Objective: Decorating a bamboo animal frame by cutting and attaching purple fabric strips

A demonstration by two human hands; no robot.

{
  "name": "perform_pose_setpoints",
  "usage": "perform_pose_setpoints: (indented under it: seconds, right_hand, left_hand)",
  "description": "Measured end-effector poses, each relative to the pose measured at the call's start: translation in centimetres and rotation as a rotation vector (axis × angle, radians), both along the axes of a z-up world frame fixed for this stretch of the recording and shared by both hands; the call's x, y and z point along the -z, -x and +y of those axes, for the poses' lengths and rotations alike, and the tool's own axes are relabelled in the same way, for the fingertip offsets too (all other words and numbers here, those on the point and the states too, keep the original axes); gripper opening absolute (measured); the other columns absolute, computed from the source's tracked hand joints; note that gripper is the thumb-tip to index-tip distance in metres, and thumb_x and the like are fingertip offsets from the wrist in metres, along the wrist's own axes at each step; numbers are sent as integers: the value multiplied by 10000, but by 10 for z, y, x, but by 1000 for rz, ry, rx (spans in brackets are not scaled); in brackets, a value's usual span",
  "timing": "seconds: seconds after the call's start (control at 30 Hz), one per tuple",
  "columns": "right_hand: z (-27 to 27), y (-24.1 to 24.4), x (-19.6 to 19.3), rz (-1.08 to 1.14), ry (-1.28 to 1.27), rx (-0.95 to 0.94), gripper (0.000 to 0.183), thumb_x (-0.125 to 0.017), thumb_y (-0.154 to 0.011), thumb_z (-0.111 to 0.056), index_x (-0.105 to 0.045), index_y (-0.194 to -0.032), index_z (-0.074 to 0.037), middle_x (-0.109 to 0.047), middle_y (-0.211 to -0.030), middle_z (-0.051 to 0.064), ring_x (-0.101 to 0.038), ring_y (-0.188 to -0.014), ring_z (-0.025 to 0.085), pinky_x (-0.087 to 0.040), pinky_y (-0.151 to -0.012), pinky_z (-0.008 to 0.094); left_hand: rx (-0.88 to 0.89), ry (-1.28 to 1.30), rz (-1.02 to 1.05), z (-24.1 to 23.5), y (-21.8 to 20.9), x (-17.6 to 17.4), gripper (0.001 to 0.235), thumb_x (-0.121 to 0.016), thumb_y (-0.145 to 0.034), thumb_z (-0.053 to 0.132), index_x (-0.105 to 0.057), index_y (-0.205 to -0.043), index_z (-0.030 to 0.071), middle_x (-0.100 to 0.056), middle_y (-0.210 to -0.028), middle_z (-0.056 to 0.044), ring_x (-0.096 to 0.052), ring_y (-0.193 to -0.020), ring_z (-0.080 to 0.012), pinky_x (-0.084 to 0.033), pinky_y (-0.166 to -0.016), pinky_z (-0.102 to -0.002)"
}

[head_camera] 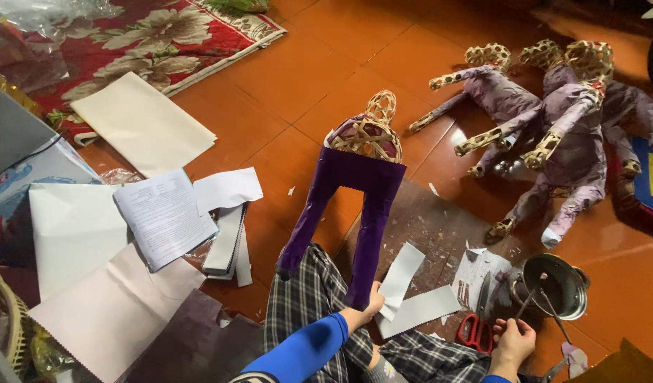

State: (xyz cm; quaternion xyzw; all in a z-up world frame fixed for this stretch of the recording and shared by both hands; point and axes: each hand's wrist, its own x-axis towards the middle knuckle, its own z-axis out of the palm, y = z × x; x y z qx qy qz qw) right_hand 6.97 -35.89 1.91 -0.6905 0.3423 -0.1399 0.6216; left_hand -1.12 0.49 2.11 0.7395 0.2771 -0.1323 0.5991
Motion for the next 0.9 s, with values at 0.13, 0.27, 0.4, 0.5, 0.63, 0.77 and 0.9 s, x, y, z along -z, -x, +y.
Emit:
perform_pose_setpoints:
  seconds: [0.13,0.27,0.4,0.5,0.63,0.77,0.9]
  right_hand:
    - [-4,-1,2,23,-9,20,161,-533,-1118,-127,-513,-1271,-175,-724,-896,145,-629,-585,170,-331,-392,270]
    - [-16,-3,21,-8,36,14,182,-546,-1074,-139,-652,-1213,-190,-673,-898,26,-658,-663,104,-360,-403,246]
    - [-20,-4,26,-25,80,40,195,-537,-1078,-142,-698,-1180,-182,-684,-927,-14,-640,-671,73,-398,-398,233]
    - [-6,-1,8,20,18,-3,245,-469,-1122,-110,-712,-1141,-129,-633,-855,13,-587,-643,92,-330,-418,248]
    - [12,8,-20,-63,-24,-77,199,-494,-1126,-140,-574,-1308,-151,-647,-868,80,-582,-612,130,-317,-404,255]
    - [-13,7,20,-121,42,-119,320,-746,-1093,-192,-568,-1358,-212,-733,-922,69,-706,-642,123,-540,-433,203]
    - [-10,12,13,-95,17,-117,283,-730,-1077,-170,-560,-1301,-198,-744,-903,67,-717,-624,114,-531,-412,186]
  left_hand:
    - [-12,57,24,1,0,3,425,-501,-835,96,-645,-1222,195,-658,-1080,-96,-591,-995,-277,-445,-838,-381]
    - [-32,126,55,1,0,19,393,-557,-836,132,-642,-1217,179,-648,-1071,-93,-593,-984,-260,-443,-817,-363]
    - [-50,178,77,-1,-3,21,380,-594,-837,156,-640,-1214,168,-641,-1065,-91,-593,-977,-249,-441,-804,-351]
    - [-33,167,95,0,-7,26,259,-625,-796,163,-591,-1053,183,-574,-954,-69,-544,-888,-243,-379,-730,-361]
    - [-52,175,19,-4,-11,46,329,-650,-784,129,-648,-1112,144,-661,-973,-90,-639,-885,-244,-495,-756,-387]
    - [3,100,26,-18,-11,63,700,-666,-767,105,-606,-1462,45,-582,-1481,-384,-504,-1425,-587,-460,-1116,-609]
    - [73,48,93,-21,-11,66,724,-677,-811,134,-566,-1525,80,-557,-1546,-342,-494,-1460,-544,-465,-1137,-598]
